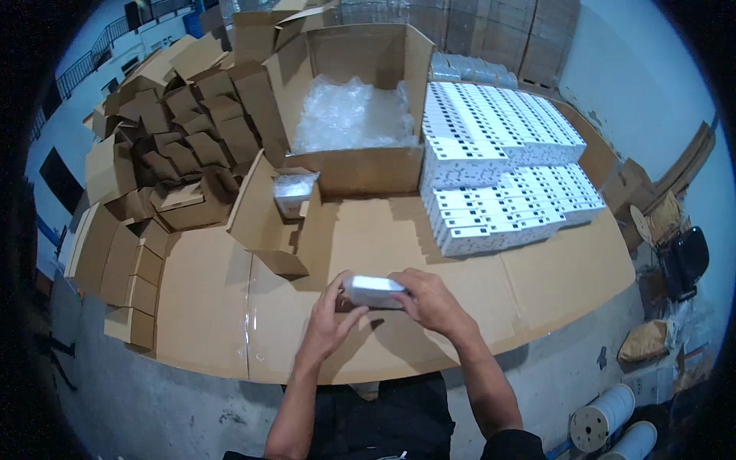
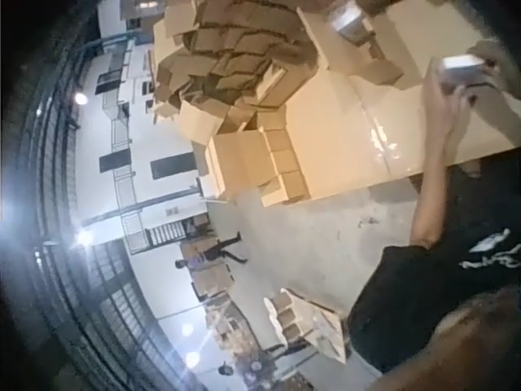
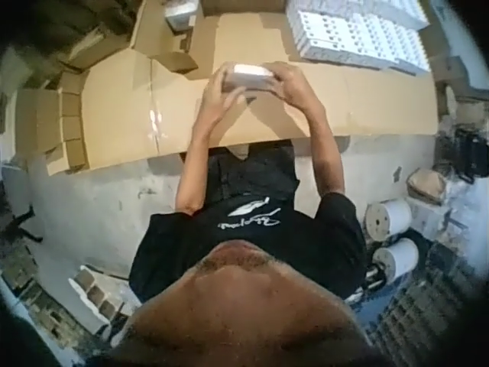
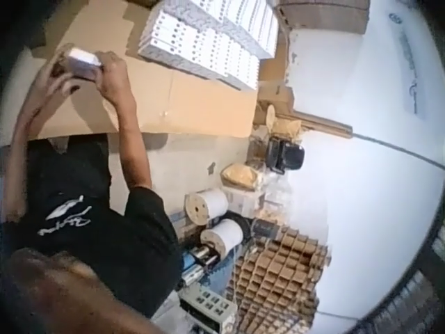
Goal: Packing white boxes into bubble wrap sleeves and placing them into a partitioned shipping carton.
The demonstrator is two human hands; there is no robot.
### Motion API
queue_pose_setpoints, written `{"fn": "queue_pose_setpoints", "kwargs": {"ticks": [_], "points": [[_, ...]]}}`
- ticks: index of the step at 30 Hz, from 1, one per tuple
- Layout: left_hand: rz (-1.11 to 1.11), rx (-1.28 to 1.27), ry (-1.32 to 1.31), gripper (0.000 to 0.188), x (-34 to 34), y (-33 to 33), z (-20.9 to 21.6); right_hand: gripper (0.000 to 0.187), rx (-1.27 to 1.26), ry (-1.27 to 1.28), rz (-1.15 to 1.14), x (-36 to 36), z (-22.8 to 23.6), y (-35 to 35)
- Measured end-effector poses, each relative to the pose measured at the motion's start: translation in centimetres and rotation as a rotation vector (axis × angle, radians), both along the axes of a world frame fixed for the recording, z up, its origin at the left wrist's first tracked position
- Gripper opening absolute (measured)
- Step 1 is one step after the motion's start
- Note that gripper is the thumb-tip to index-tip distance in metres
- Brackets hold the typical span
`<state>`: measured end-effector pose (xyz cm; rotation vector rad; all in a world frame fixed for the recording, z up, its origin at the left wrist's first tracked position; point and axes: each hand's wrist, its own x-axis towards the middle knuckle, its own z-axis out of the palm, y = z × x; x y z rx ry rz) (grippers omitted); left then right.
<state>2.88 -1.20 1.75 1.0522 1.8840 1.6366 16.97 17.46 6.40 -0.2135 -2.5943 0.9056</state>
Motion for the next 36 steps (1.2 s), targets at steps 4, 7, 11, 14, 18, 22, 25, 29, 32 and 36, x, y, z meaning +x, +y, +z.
{"fn": "queue_pose_setpoints", "kwargs": {"ticks": [4,7,11,14,18,22,25,29,32,36], "points": [[0.17,-0.115,0.31,0.067,0.9,-2.4,-1.7,0.024,-0.197,0.052,-0.163,-2.0,0.6,1.8],[0.134,-0.162,0.537,0.062,0.8,-2.6,-2.3,0.023,-0.285,0.181,-0.12,-6.2,-0.1,2.5],[0.115,-0.209,0.594,0.052,0.6,-2.5,-1.7,0.022,-0.511,0.405,0.059,-15.1,-0.7,1.9],[0.098,-0.203,0.593,0.046,0.1,-2.5,-1.7,0.022,-0.642,0.503,0.154,-21.2,-1.4,1.9],[0.085,-0.158,0.563,0.042,-0.1,-2.2,-2.1,0.021,-0.625,0.478,0.132,-25.1,-2.5,2.9],[0.082,-0.171,0.547,0.041,0.0,-2.4,-1.5,0.021,-0.661,0.42,0.161,-26.0,-3.1,3.4],[0.083,-0.176,0.554,0.039,0.1,-2.5,-1.4,0.021,-0.634,0.401,0.179,-26.0,-3.3,3.9],[0.075,-0.173,0.55,0.036,0.0,-2.7,-1.5,0.02,-0.563,0.344,0.162,-25.4,-2.5,4.0],[0.078,-0.17,0.551,0.035,0.0,-2.6,-1.9,0.021,-0.377,0.206,0.156,-24.6,-0.2,3.9],[0.059,-0.166,0.541,0.036,0.0,-2.7,-1.5,0.024,0.076,0.195,0.18,-24.8,1.5,3.6]]}}
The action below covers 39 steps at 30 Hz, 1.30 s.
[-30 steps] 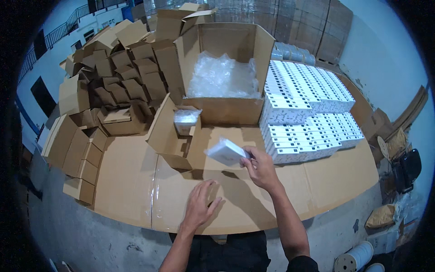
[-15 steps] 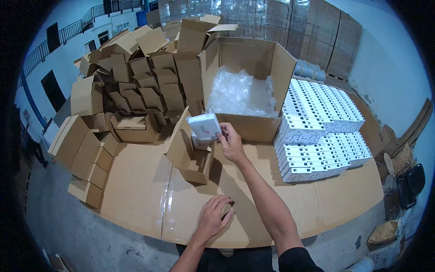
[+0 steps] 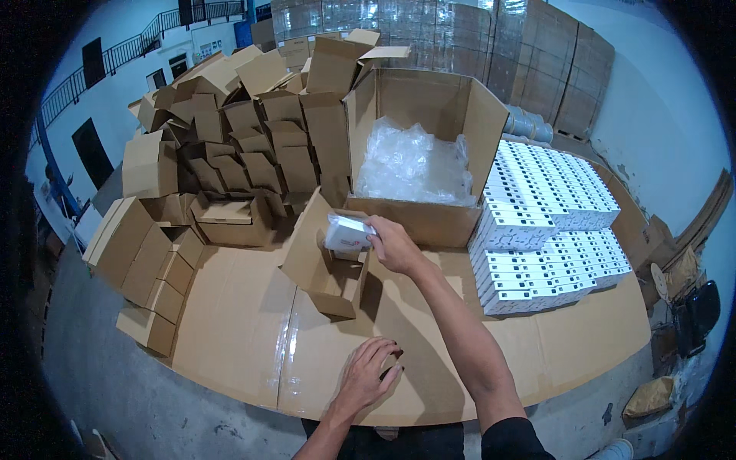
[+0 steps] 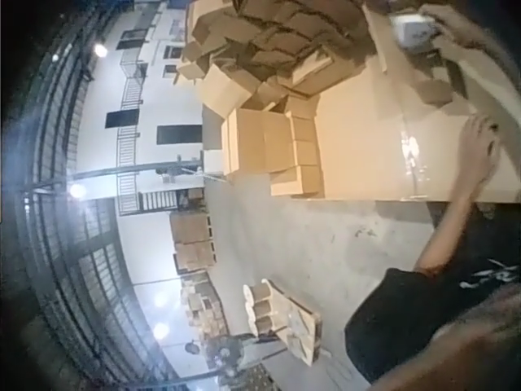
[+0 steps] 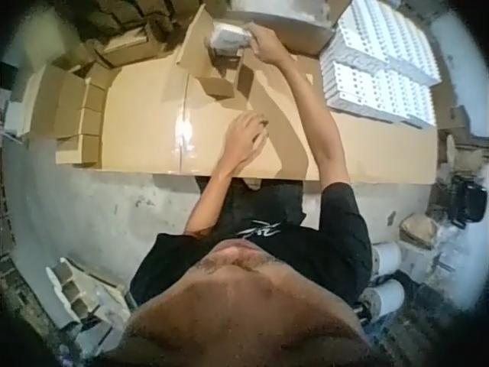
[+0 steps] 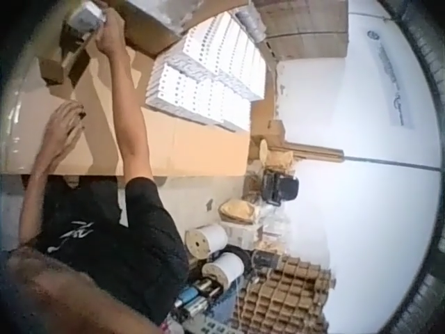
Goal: Packing white boxes into bubble wrap sleeves and placing them into a partitioned shipping carton.
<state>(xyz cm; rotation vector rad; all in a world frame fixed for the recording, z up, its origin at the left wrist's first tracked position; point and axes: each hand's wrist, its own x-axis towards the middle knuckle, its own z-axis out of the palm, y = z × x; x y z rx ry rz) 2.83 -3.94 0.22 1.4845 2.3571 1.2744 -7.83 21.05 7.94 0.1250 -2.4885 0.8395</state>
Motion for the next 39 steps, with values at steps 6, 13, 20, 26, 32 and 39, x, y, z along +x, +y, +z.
{"fn": "queue_pose_setpoints", "kwargs": {"ticks": [6,13,20,26,32,39], "points": [[0.026,0.003,-0.002,0.036,0.1,0.2,-0.2,0.02,0.15,-0.062,-0.026,-1.1,-0.4,0.1],[0.02,-0.013,0.023,0.036,-0.1,0.1,-0.5,0.026,0.203,-0.042,-0.108,-1.7,-1.3,-2.1],[0.03,-0.018,-0.001,0.034,0.1,0.2,-0.3,0.014,0.314,-0.092,-0.326,-2.8,-1.9,-4.0],[0.034,0.026,0.006,0.034,0.3,0.3,-0.4,0.01,0.405,-0.083,-0.433,-3.3,-2.3,-5.1],[-0.029,0.07,0.014,0.031,0.3,1.1,0.1,0.022,0.272,-0.102,-0.469,-2.3,-2.5,-4.2],[-0.041,0.012,0.047,0.03,0.3,1.0,0.3,0.042,0.048,0.13,-0.443,7.8,3.4,-0.1]]}}
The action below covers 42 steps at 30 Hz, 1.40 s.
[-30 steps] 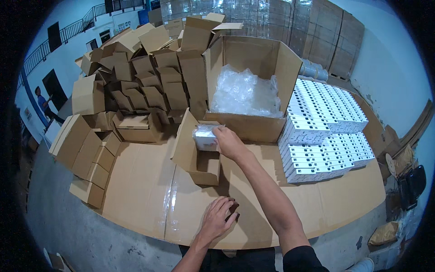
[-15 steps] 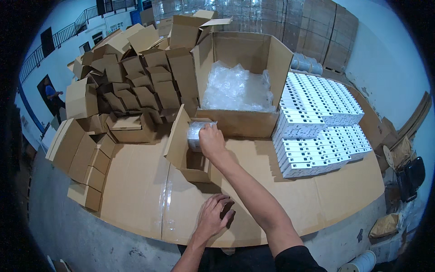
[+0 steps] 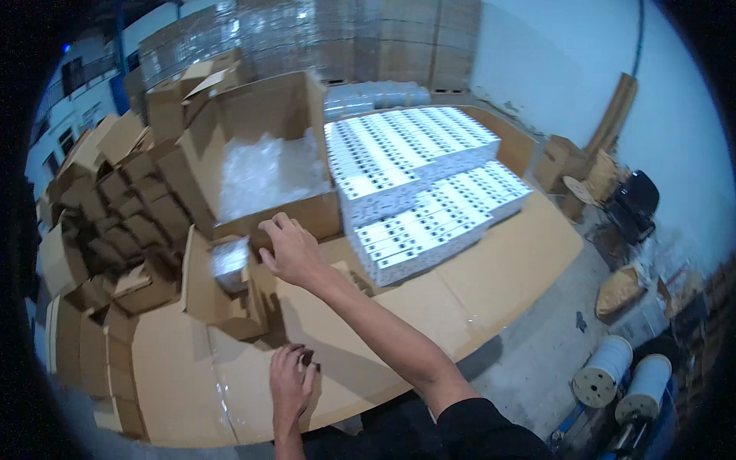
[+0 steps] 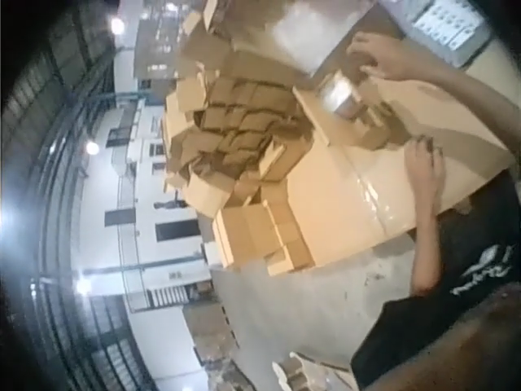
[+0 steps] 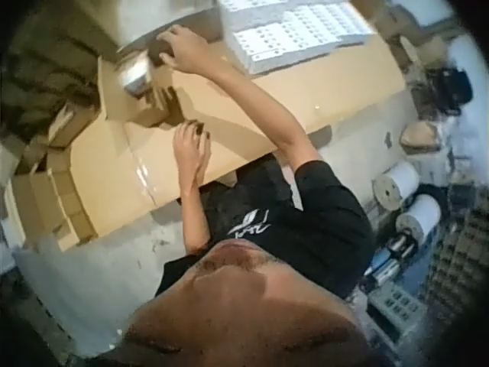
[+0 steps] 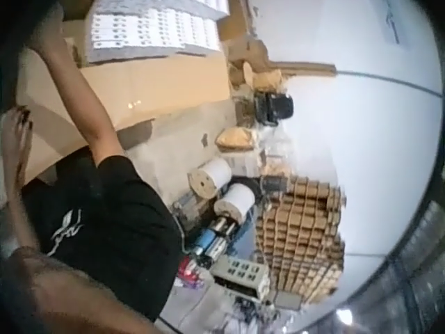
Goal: Packing white boxes into bubble wrap sleeves and placing them into a partitioned shipping carton.
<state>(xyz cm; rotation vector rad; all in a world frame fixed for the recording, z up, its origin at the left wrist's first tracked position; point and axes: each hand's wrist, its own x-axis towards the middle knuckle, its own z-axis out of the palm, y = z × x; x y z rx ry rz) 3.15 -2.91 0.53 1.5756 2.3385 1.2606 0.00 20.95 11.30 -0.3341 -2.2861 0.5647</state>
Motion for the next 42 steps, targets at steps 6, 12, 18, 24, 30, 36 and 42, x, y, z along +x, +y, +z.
{"fn": "queue_pose_setpoints", "kwargs": {"ticks": [6,12,18,24,30,36,42], "points": [[0.033,-0.028,-0.005,0.028,0.5,-0.2,-0.1,0.041,0.091,0.13,-0.273,10.1,2.0,9.9],[0.042,-0.035,0.029,0.027,0.4,0.0,-0.8,0.051,0.145,-0.01,-0.534,16.3,0.9,17.2],[0.057,-0.041,0.008,0.028,0.3,0.1,-1.1,0.052,0.132,-0.173,-0.546,16.9,-2.0,19.2],[0.052,-0.021,0.027,0.027,0.6,0.0,0.4,0.046,0.121,-0.039,-0.464,16.3,-2.5,20.4],[0.031,-0.012,0.026,0.026,0.6,0.2,0.1,0.046,0.123,-0.064,-0.454,18.4,-1.9,20.4],[0.044,-0.017,0.001,0.025,0.9,0.4,0.4,0.032,0.077,-0.142,-0.397,20.4,-0.9,19.3],[0.088,-0.055,-0.205,0.028,0.8,0.7,1.0,0.027,-0.07,0.078,-0.262,20.9,0.9,12.8]]}}
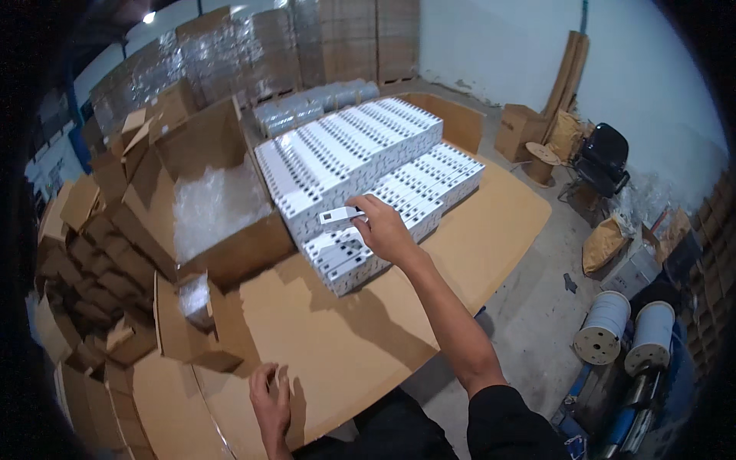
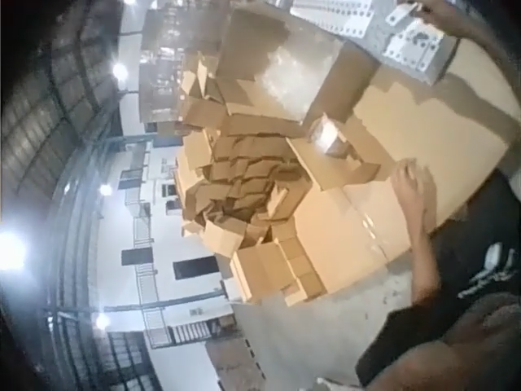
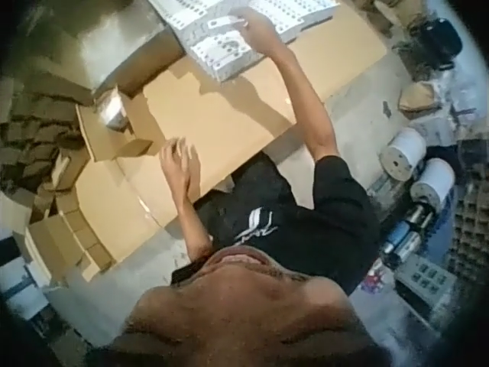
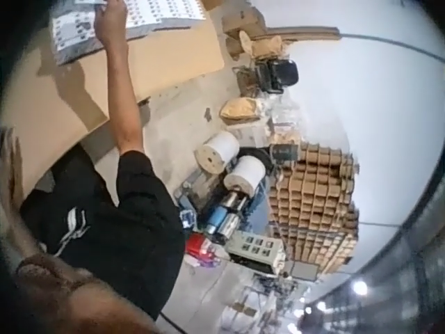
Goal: Packing white boxes into bubble wrap sleeves and placing them into a partitioned shipping carton.
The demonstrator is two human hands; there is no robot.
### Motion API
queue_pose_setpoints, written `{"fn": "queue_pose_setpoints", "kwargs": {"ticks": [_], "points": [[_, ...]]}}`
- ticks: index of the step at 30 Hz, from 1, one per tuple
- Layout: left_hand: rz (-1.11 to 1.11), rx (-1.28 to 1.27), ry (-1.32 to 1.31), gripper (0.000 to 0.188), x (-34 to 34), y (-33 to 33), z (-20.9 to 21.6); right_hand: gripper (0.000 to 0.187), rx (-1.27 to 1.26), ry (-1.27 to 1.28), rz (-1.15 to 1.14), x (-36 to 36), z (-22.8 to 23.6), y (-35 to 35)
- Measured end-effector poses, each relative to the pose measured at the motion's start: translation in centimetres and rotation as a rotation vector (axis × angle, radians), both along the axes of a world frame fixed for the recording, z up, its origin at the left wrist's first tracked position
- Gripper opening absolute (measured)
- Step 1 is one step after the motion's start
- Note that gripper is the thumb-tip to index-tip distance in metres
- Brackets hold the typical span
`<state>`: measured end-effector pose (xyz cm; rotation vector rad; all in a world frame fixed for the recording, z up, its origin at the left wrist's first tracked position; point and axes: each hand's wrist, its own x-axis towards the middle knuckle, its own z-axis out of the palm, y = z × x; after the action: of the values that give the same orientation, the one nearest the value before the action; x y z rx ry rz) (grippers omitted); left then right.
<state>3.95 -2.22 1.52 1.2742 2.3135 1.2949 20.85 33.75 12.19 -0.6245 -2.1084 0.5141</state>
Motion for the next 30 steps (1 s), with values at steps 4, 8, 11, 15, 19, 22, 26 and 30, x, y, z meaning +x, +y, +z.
{"fn": "queue_pose_setpoints", "kwargs": {"ticks": [4,8,11,15,19,22,26,30], "points": [[0.036,0.18,-0.458,0.027,-0.2,1.9,0.9,0.03,-0.134,0.095,0.149,-1.6,-0.8,-6.4],[-0.033,0.217,-0.966,0.03,-1.0,4.1,1.4,0.03,-0.33,0.02,0.237,-3.5,-3.7,-12.2],[-0.036,0.333,-1.284,0.034,-1.3,4.4,0.2,0.033,-0.261,-0.024,0.341,-4.5,-5.6,-15.6],[-0.004,0.357,-1.376,0.036,-2.9,4.3,-1.6,0.038,-0.312,-0.001,0.443,-5.3,-7.4,-16.8],[-0.09,0.367,-1.147,0.031,-5.1,5.1,-2.9,0.023,-0.565,0.091,0.492,-6.4,-9.2,-16.0],[-0.021,0.295,-0.886,0.033,-5.6,7.3,-1.7,0.017,-0.576,0.123,0.432,-7.9,-12.1,-14.2],[-0.019,0.375,-0.684,0.034,-7.1,8.6,-3.5,0.012,-0.64,0.082,0.346,-10.2,-12.6,-13.7],[-0.018,0.387,-0.504,0.034,-7.1,8.6,-3.8,0.025,-0.589,0.172,0.325,-10.7,-13.2,-13.7]]}}
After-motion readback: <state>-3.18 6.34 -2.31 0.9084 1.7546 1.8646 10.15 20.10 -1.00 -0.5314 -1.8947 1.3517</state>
